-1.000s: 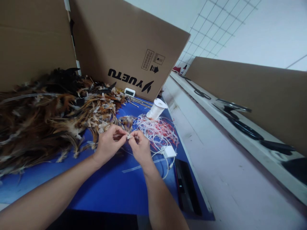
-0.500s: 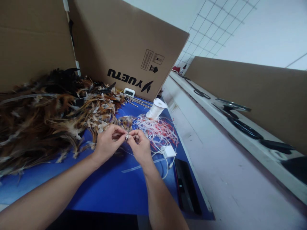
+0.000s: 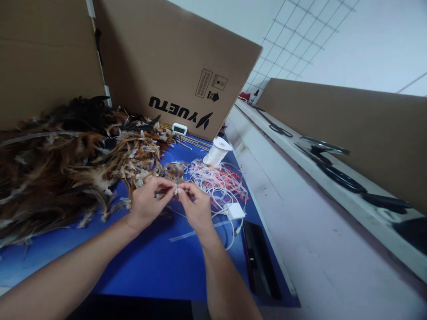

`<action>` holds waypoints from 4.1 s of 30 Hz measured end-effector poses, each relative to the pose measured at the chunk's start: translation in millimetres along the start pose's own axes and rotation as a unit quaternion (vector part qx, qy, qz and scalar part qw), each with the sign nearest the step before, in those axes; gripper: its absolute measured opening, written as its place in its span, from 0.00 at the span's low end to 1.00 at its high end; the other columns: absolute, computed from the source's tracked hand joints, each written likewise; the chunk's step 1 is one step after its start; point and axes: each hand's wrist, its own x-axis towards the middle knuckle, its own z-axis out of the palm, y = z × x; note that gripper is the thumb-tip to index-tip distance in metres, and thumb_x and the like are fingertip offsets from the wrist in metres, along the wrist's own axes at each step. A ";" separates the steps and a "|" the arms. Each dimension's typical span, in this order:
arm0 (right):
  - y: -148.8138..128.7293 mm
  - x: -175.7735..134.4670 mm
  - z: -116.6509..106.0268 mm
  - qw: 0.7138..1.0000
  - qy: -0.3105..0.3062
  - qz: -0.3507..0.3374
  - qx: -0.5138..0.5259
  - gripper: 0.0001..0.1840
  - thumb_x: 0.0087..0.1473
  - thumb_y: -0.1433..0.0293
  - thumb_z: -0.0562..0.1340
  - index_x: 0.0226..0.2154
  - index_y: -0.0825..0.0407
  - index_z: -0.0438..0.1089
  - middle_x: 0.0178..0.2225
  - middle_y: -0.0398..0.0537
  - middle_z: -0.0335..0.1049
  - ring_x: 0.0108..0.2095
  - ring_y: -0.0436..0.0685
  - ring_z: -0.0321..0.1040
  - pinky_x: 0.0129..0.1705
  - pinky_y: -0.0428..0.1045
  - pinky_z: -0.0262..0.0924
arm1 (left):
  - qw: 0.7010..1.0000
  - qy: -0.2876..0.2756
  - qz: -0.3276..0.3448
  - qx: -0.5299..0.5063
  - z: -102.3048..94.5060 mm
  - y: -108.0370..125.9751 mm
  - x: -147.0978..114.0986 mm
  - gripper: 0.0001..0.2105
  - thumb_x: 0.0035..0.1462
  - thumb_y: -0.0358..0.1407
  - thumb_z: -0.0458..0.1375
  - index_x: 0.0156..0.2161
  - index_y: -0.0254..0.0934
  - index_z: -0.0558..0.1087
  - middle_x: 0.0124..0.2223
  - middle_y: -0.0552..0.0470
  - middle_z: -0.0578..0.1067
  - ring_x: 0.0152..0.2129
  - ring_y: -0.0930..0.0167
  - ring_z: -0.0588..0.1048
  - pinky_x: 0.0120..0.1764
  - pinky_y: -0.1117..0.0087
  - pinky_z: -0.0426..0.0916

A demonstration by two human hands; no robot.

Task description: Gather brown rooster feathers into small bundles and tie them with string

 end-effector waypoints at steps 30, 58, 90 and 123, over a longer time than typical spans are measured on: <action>-2.4 0.3 4.6 0.998 0.028 -0.004 -0.049 0.03 0.53 0.69 0.59 0.29 0.49 0.66 0.24 0.38 0.66 0.26 0.50 0.65 0.32 0.46 0.60 | 0.999 -0.010 -0.033 -0.017 2.2 4.3 -1.9 0.07 0.52 0.31 0.63 0.36 0.38 0.70 0.31 0.55 0.80 0.25 0.73 0.80 0.31 0.75 0.78; 1.2 -0.8 3.6 0.999 0.038 0.027 -0.025 0.06 0.55 0.64 0.58 0.29 0.49 0.63 0.23 0.39 0.66 0.25 0.51 0.65 0.30 0.46 0.60 | 0.990 -0.004 -0.122 -0.075 4.0 2.5 -4.3 0.08 0.51 0.32 0.63 0.36 0.38 0.69 0.32 0.54 0.79 0.27 0.72 0.80 0.33 0.73 0.78; 4.1 -2.0 5.2 0.998 0.053 0.022 -0.005 0.03 0.54 0.67 0.58 0.31 0.49 0.63 0.24 0.39 0.66 0.25 0.50 0.65 0.30 0.47 0.59 | 0.961 0.016 -0.207 -0.186 1.7 14.1 3.6 0.10 0.49 0.28 0.62 0.34 0.37 0.65 0.31 0.54 0.79 0.25 0.73 0.80 0.29 0.76 0.75; -5.7 1.7 8.5 0.971 0.058 0.108 0.207 0.06 0.47 0.67 0.66 0.30 0.51 0.71 0.21 0.39 0.72 0.22 0.50 0.70 0.33 0.48 0.69 | 0.982 -0.021 -0.142 -0.124 0.6 10.7 0.4 0.10 0.52 0.31 0.63 0.40 0.37 0.69 0.36 0.51 0.79 0.31 0.71 0.80 0.34 0.72 0.76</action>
